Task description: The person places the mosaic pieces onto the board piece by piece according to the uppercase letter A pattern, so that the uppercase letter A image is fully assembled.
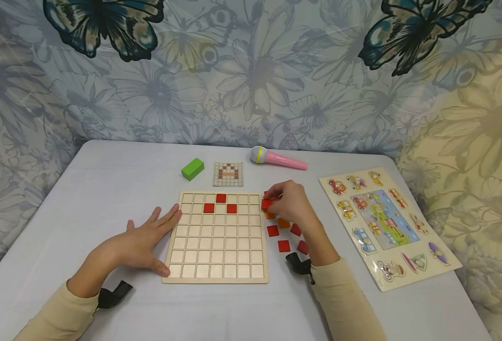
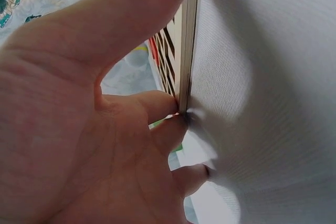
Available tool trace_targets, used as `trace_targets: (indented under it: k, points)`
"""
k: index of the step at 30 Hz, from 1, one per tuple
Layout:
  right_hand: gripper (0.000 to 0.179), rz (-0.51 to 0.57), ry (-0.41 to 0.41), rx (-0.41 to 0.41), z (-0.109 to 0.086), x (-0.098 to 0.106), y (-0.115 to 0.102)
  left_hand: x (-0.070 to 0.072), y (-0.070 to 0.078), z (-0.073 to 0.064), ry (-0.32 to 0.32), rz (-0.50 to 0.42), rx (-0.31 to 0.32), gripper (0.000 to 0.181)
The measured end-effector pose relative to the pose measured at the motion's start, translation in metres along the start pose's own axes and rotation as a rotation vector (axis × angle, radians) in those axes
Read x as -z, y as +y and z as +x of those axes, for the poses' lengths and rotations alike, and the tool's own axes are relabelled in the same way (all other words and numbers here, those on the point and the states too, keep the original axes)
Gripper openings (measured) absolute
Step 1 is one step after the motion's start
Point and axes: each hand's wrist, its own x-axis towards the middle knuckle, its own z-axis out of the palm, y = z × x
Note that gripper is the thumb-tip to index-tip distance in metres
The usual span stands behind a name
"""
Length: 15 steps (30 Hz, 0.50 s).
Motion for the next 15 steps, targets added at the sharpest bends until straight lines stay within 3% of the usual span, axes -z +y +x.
trace_targets:
  k: [7,15]
  points:
    - [0.020,-0.004,-0.010,0.057,-0.002,-0.006,-0.005,0.000,0.000,0.001,0.000,0.001,-0.007,0.141]
    - [0.022,0.022,-0.052,0.061,-0.004,-0.017,-0.012,0.000,0.001,0.001,0.002,0.005,-0.010,0.142]
